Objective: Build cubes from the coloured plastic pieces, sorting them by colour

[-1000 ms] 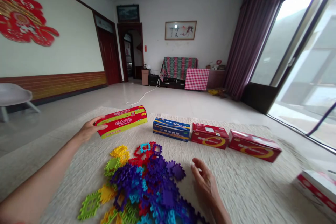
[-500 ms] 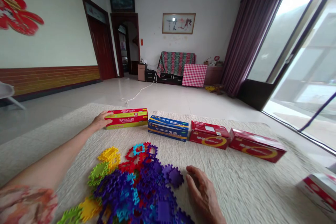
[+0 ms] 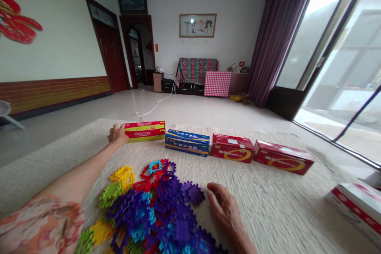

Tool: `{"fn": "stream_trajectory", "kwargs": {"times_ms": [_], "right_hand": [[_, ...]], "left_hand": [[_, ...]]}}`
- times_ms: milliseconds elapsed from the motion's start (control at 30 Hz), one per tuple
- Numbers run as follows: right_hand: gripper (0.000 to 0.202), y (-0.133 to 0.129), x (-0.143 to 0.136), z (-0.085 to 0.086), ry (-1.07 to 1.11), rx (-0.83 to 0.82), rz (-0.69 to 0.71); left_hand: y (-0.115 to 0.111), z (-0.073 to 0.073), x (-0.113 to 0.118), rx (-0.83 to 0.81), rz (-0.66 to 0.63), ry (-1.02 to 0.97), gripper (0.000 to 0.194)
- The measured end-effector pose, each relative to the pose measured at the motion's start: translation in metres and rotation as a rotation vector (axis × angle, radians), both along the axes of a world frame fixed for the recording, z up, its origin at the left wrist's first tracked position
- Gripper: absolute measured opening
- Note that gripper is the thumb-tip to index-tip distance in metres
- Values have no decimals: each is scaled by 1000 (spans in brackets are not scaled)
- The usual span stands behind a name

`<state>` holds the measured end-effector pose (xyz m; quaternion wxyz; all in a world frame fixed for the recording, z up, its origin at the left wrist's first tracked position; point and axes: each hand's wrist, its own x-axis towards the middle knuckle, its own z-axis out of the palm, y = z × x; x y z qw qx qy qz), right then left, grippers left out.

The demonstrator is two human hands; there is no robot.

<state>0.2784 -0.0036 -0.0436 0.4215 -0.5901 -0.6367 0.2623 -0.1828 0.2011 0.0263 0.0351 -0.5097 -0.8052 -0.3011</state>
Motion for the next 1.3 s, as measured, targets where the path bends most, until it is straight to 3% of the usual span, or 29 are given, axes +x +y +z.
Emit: {"fn": "stream_trajectory", "kwargs": {"times_ms": [100, 200, 300, 433, 533, 633, 733, 867, 1067, 1300], "right_hand": [[36, -1, 0, 2, 2, 1, 9], [37, 1, -1, 6, 39, -8, -26], [37, 5, -2, 8, 117, 54, -73], [36, 0, -3, 8, 187, 45, -65], [42, -20, 1, 9, 217, 34, -51], [49, -50, 6, 8, 246, 34, -47], [57, -74, 11, 2, 266, 67, -99], [61, -82, 13, -7, 253, 106, -155], [52, -82, 6, 0, -2, 127, -29], [46, -85, -11, 10, -195, 141, 108]], "left_hand": [[-13, 9, 24, 16, -142, 51, 63], [-44, 11, 68, 115, -418, 105, 57], [-104, 5, 129, 139, -736, 87, 48], [-208, -2, 205, 52, -1074, 70, 50], [-269, -6, 239, -106, -1244, 117, 67], [-305, -11, 260, -191, -1341, 156, 80], [-322, -18, 275, -202, -1421, 186, 89], [-332, -29, 285, -184, -1455, 236, 87], [-328, -41, 285, -132, -1369, 334, 66], [-314, -36, 274, -52, -1181, 408, 36]]}}
